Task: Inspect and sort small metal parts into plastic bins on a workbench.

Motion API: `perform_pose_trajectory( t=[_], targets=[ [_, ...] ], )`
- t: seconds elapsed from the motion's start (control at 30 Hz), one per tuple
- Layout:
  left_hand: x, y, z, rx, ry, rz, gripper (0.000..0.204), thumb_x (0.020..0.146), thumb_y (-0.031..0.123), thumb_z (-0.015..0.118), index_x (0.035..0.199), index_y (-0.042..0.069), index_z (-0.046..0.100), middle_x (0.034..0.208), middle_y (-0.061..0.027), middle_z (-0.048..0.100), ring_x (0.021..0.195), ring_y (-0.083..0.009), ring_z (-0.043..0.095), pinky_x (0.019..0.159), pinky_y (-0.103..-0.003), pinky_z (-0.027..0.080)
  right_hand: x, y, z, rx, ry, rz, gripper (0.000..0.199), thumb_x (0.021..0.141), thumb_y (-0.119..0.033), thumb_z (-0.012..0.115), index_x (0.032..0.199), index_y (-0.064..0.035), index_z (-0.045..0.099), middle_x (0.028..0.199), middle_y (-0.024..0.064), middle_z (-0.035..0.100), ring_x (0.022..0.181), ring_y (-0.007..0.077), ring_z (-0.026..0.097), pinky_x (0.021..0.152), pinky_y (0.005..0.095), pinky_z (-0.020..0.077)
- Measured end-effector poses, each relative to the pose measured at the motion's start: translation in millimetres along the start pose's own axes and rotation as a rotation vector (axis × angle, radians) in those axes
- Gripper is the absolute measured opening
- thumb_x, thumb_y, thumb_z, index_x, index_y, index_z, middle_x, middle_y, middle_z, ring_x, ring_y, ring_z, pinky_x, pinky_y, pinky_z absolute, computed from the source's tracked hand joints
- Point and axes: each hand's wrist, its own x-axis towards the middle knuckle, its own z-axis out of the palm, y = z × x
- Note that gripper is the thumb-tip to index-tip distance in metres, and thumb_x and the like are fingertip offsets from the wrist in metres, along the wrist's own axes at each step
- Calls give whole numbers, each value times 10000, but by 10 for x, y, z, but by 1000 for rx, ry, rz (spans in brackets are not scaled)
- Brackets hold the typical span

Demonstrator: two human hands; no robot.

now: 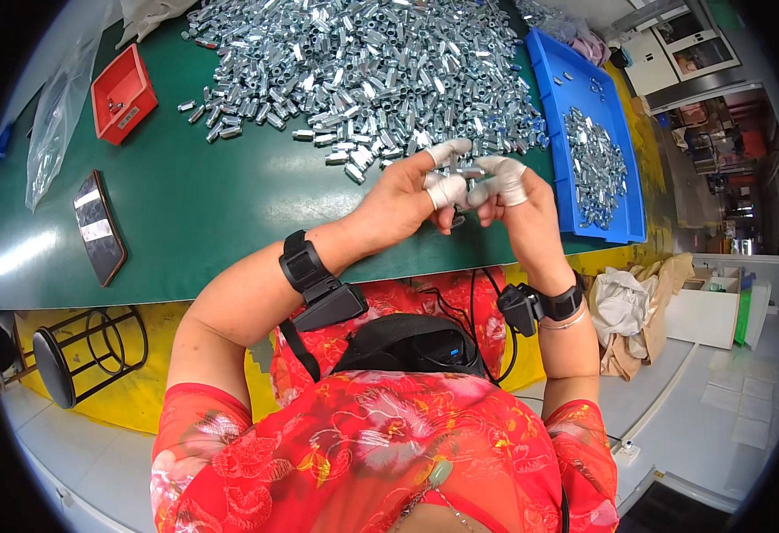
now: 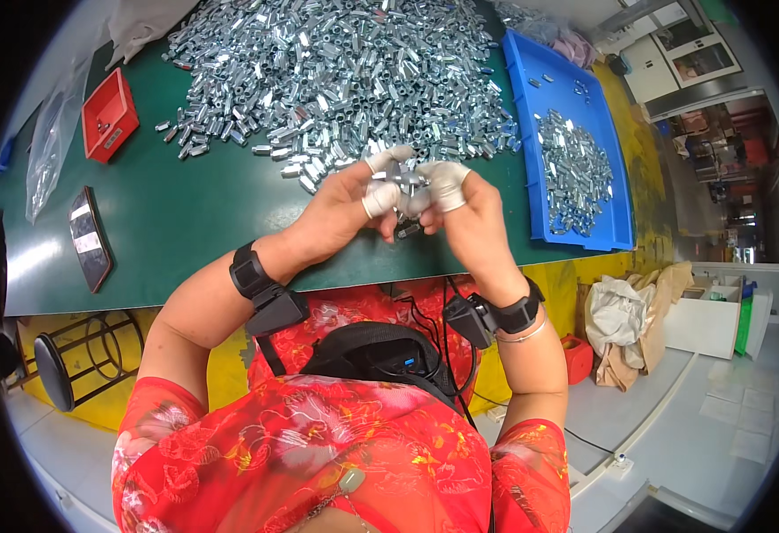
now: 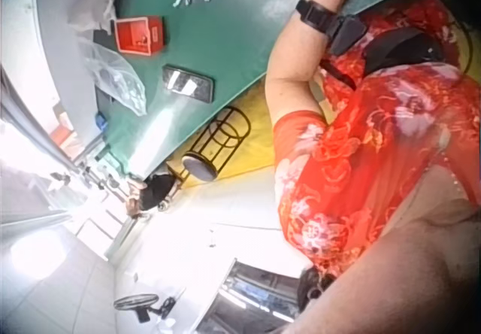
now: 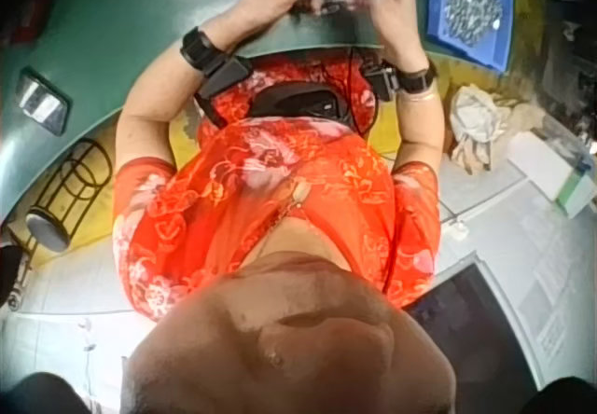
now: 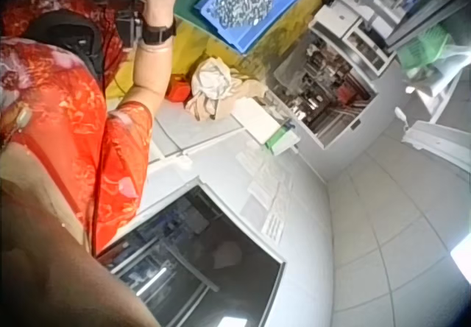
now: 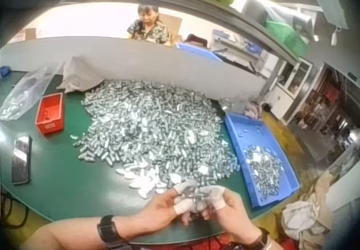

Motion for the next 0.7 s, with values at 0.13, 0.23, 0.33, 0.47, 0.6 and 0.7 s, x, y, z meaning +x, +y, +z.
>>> perform_pose_trajectory(
  t=[0.13,0.23,0.33,0.47,0.6,0.7],
  targets=[
    [20,6,-11,-63,56,-40,508,916,293,496,1331,47,338,828,-48,567,621,-95,526,602,-262,487,18,4,-78,160,-34,80,468,944,-408,374,1042,21,535,778,67,606,603,105,509,552,230,418],
    [20,4,-32,-70,38,-52,508,920,323,479,1315,30,352,815,-57,566,604,-98,521,584,-255,482,49,17,-107,250,-63,102,499,945,-429,353,1065,26,521,786,70,605,620,112,516,570,239,429],
    [14,-1,-30,-77,25,-63,516,921,347,467,1303,17,362,801,-61,563,590,-99,515,571,-251,478,57,39,-116,367,-80,102,496,943,-424,364,1078,30,510,796,72,606,650,115,532,593,243,444],
    [23,-12,-47,-74,23,-59,512,923,366,454,1284,11,374,780,-66,573,568,-95,518,548,-236,468,69,50,-98,499,-75,175,488,941,-423,368,1084,22,509,829,75,608,705,131,563,632,257,475],
    [29,-27,-39,-70,34,-50,489,927,370,445,1264,20,387,763,-75,601,548,-89,536,517,-205,452,76,50,-102,547,-88,178,484,938,-426,377,1087,16,507,861,80,609,751,144,585,679,283,498],
    [33,-20,-29,-69,42,-47,493,926,371,448,1267,22,381,760,-74,599,546,-90,534,516,-204,454,74,48,-100,580,-94,173,492,932,-436,383,1096,12,500,893,86,606,774,155,590,711,297,507]
  ],
)
